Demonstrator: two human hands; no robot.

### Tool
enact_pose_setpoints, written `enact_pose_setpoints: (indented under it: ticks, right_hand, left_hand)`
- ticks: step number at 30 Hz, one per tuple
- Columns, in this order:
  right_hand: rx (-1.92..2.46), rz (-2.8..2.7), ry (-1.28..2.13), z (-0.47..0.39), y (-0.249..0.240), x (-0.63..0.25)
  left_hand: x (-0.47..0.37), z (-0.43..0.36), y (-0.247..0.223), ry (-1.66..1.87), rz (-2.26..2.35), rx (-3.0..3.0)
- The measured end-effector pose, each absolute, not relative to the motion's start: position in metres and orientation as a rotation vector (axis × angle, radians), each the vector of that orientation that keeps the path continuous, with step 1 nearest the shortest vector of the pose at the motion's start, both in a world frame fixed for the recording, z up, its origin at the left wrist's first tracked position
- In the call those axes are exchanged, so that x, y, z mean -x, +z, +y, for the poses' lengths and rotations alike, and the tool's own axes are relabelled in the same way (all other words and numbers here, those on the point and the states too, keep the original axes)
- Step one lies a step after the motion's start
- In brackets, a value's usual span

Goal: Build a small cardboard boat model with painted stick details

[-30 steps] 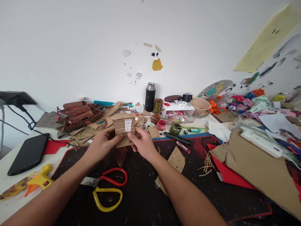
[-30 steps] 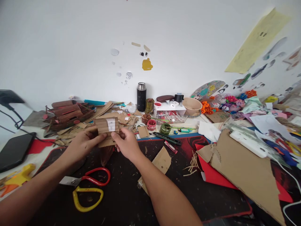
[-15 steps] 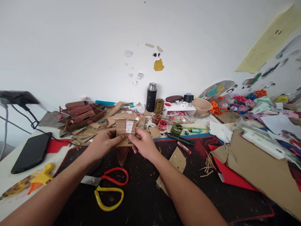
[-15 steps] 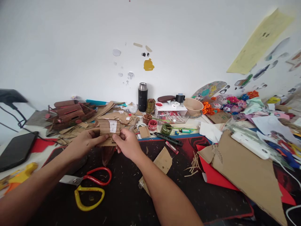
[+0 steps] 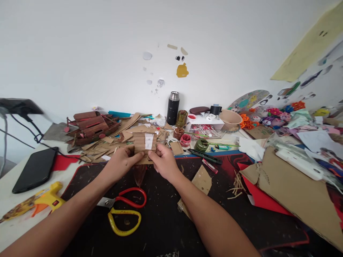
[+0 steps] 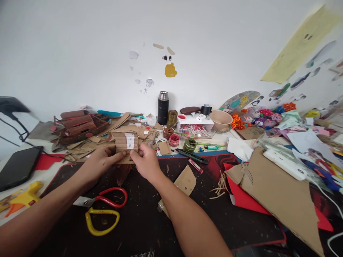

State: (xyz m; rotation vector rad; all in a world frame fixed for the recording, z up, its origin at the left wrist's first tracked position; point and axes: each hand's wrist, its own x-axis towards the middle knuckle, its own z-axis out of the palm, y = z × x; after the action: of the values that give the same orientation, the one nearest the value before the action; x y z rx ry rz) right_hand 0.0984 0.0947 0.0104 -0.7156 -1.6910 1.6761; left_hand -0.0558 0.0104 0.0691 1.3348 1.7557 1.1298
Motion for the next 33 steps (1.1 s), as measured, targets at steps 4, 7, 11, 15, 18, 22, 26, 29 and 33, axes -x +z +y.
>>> enact_pose_setpoints:
  ticks: [4,7,11,15,18,22,26,29,33]
  right_hand:
    - [0.639,-1.642,1.773,0.093,0.019,-0.101]
    - [0.662,-1.682,1.77,0.092,0.02,-0.102]
    - [0.691,-1.706,1.788,0.091,0.017,-0.1]
    - [0.746,-1.686,1.732,0.089,0.011,-0.096]
    - [0.765,-1.636,1.719,0.088,0.008,-0.093]
    - [0.782,-1.63,1.718,0.091,0.012,-0.096]
    - [0.741,-1.657,1.779,0.095,0.016,-0.1]
    - [0.72,-1.629,1.802,0.095,0.015,-0.1]
    - [0.699,-1.606,1.846,0.094,0.016,-0.1]
  left_hand:
    - [0.06,0.008,0.075,1.109,1.645,-1.276]
    - [0.061,0.009,0.074,1.142,1.658,-1.281]
    - [0.059,0.011,0.065,1.199,1.734,-1.312]
    - [0.057,0.012,0.052,1.219,1.771,-1.331]
    - [0.055,0.013,0.046,1.25,1.768,-1.342]
    - [0.054,0.014,0.051,1.228,1.781,-1.356]
    - [0.059,0.012,0.062,1.183,1.686,-1.286]
    - [0.063,0.011,0.068,1.194,1.601,-1.256]
    - [0.065,0.011,0.074,1.217,1.572,-1.257]
